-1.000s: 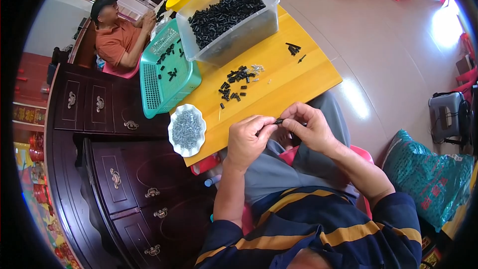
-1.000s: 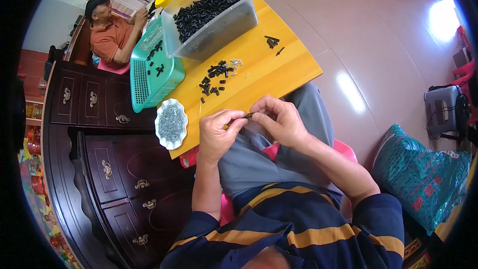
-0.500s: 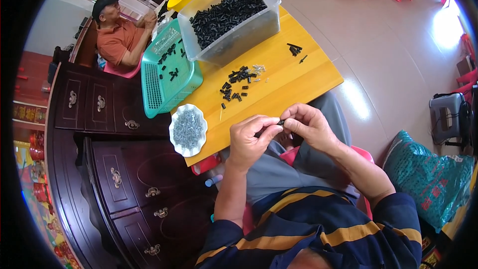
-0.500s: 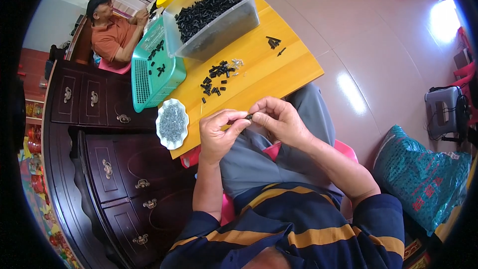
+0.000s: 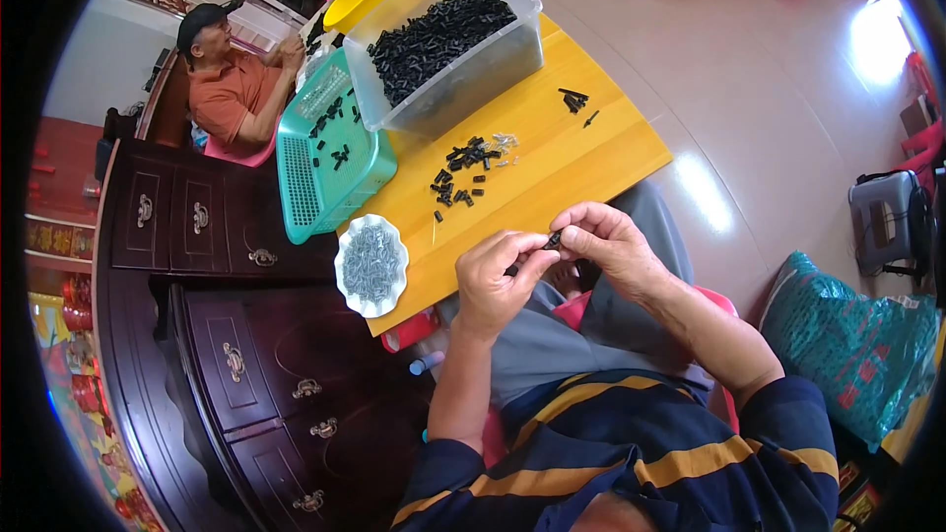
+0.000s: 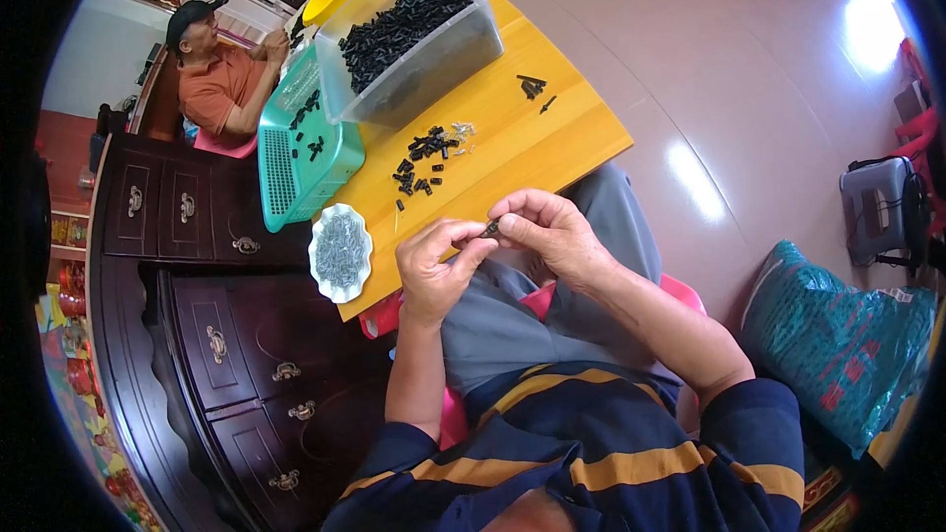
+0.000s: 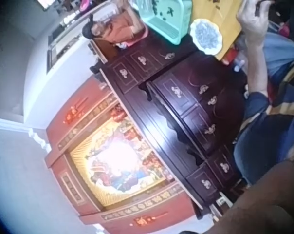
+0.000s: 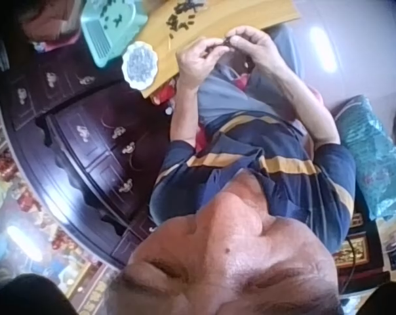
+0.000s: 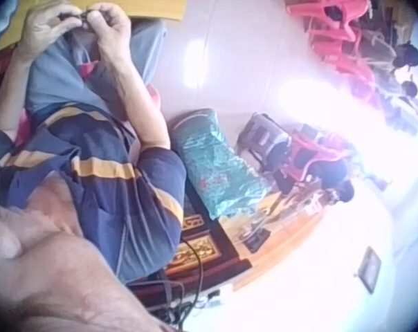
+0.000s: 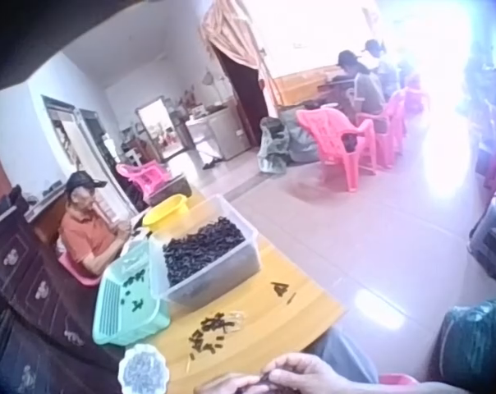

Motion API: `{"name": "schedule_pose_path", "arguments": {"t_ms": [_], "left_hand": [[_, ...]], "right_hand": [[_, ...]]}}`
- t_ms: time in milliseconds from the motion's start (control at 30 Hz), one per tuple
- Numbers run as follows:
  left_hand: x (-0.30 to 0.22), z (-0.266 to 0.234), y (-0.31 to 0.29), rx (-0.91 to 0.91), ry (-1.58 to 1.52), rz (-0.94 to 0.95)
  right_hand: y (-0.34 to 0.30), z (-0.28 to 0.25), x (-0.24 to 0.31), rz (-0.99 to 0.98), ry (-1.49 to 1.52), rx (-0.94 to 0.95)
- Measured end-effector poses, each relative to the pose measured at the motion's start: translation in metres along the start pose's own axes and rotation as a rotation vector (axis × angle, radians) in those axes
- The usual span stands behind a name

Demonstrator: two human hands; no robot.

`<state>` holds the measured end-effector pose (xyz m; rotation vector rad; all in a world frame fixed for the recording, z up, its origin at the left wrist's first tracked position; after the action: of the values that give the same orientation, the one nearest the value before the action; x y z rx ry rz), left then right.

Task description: The person assembles small components by picking up plastic pieces and metal pins from the table and fitting them together by hand.

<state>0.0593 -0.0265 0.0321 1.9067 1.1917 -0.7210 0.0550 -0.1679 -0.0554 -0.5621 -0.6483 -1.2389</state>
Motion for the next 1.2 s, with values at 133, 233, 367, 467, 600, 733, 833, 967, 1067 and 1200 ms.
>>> {"name": "schedule_pose_path", "arguments": {"t_ms": [133,233,367,467,600,733,833,967,1067,1200], "left_hand": [[0.003,0.000,-0.001,-0.037,0.036,0.061],[0.000,0.000,-0.002,-0.064,0.047,0.110],[-0.001,0.002,-0.003,-0.092,0.015,0.103],[0.000,0.003,-0.005,-0.107,-0.001,0.086],[0.000,0.004,-0.004,-0.113,-0.006,0.111],[0.001,0.006,-0.005,-0.090,-0.006,0.084],[0.004,0.010,-0.004,-0.053,-0.055,0.043],[-0.003,0.013,-0.001,0.011,-0.091,0.058],[-0.006,0.011,0.003,0.059,-0.068,0.055],[-0.007,0.009,0.003,0.106,-0.069,0.036]], "right_hand": [[0.001,-0.001,0.000,-0.017,-0.013,0.010],[0.000,-0.001,0.000,-0.007,-0.012,0.003],[0.000,-0.002,0.000,-0.020,-0.013,0.017],[0.000,-0.002,-0.001,-0.038,-0.003,0.014],[-0.001,0.003,0.001,-0.018,0.045,0.012],[-0.002,0.003,-0.002,0.028,0.099,0.060],[-0.003,0.010,0.003,0.027,0.157,0.106],[-0.002,0.010,0.003,0.037,0.153,0.134],[0.000,0.011,0.003,0.054,0.189,0.153],[-0.001,0.015,0.005,0.074,0.225,0.207]]}}
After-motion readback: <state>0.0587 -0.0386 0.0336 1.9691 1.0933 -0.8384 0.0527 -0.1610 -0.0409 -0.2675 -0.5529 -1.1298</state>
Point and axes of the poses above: each hand's wrist, its own y-axis towards the middle knuckle, its own z-axis out of the palm, x = y × z, the point moved 7 cm from there along y, towards the middle knuckle, and after that the axes turned 6 degrees about -z, right-handed, at the moved point
